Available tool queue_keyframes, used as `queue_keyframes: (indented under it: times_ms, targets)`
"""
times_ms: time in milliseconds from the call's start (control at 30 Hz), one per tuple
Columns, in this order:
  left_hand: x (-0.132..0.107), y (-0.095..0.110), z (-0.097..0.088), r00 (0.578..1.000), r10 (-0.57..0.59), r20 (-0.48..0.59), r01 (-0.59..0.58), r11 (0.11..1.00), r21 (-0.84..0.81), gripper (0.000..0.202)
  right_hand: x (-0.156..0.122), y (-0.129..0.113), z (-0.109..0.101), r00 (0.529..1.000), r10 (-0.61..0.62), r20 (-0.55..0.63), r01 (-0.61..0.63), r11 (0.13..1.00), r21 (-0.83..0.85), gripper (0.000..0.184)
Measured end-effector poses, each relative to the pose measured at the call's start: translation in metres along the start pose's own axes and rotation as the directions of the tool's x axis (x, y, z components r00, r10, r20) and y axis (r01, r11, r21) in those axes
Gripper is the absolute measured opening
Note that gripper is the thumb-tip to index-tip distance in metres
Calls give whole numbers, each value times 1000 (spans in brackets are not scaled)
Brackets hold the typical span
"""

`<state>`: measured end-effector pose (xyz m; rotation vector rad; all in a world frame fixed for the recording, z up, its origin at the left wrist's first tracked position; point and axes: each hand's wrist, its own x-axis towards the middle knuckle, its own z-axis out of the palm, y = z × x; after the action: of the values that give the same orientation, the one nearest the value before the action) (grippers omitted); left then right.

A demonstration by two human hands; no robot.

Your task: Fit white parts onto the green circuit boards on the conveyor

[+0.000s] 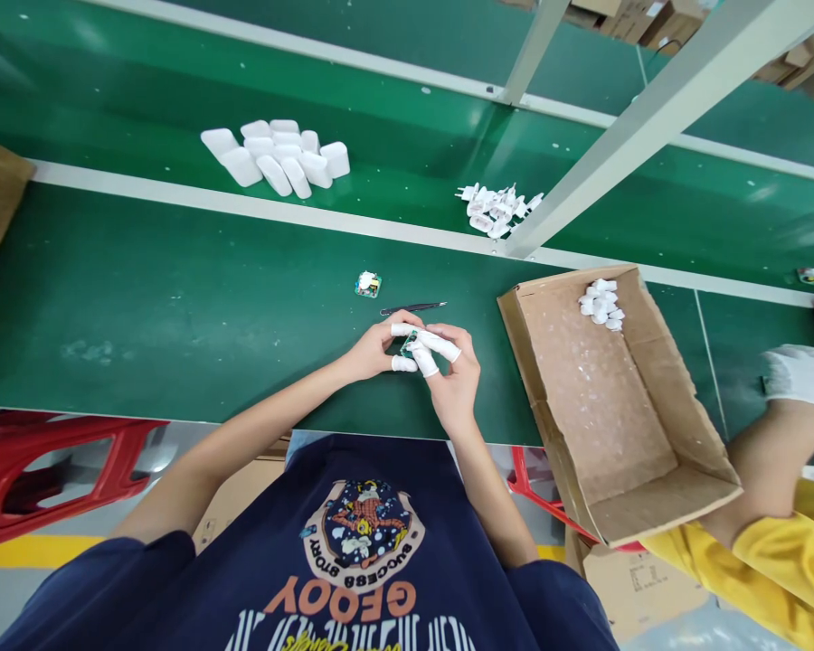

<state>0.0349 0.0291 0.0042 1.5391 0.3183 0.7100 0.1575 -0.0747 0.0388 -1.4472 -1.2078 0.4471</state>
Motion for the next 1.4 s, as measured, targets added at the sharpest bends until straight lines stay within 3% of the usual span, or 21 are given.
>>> queue_keyframes:
  times_ms: [100, 233, 400, 500, 600, 667, 733, 833, 933, 1033, 1133, 1200, 1300, 1400]
  targets:
    - [0, 2, 0, 1000, 3, -16, -4, 1000, -21, 42, -2, -2, -3, 996, -92, 16, 93, 992, -87, 28]
    - [0, 3, 1, 999, -36, -17, 36, 999, -10, 44, -6, -5, -13, 971, -185, 151, 219, 940, -262, 42]
    - [1, 1, 2, 996, -88, -20, 87, 994, -61, 43, 4, -7, -26, 936, -121, 331, 234, 916, -327, 72]
    - [0, -1, 2, 990, -131, -51, 119, 974, -192, 47, 30, -6, -23, 861, -125, 493, 299, 908, -293, 61]
    - [0, 0, -3, 971, -169, -171, 120, 957, -264, 51, 80, 9, -7, 863, -187, 470, 338, 904, -261, 48]
    - [0, 5, -11, 941, -110, -321, 81, 992, -100, 46, 125, 27, 11, 899, -163, 407, 307, 897, -318, 45]
    - [-1, 11, -23, 893, 25, -450, 78, 975, 208, 33, 171, 47, 31, 942, -98, 320, 236, 872, -430, 46]
    - [-3, 19, -46, 847, 167, -505, 190, 792, 580, 29, 223, 70, 60, 955, -139, 260, 250, 849, -466, 51]
    - [-6, 18, -69, 854, 82, -514, 373, 593, 714, 45, 245, 79, 82, 945, -221, 239, 312, 830, -463, 50]
    - [-9, 12, -80, 895, -85, -437, 425, 456, 782, 53, 248, 80, 87, 933, -261, 249, 353, 801, -483, 52]
    - [-10, 10, -78, 922, -132, -364, 385, 409, 827, 48, 241, 69, 62, 918, -238, 318, 377, 772, -512, 50]
    - [-9, 11, -75, 925, -126, -359, 379, 398, 836, 43, 232, 55, 23, 905, -196, 377, 385, 754, -533, 42]
    - [-6, 12, -72, 924, -128, -360, 382, 369, 847, 36, 208, 39, -65, 927, -138, 348, 336, 717, -610, 32]
    - [-4, 12, -76, 922, -132, -365, 388, 343, 855, 32, 176, 48, -163, 992, -28, 127, 119, 591, -798, 39]
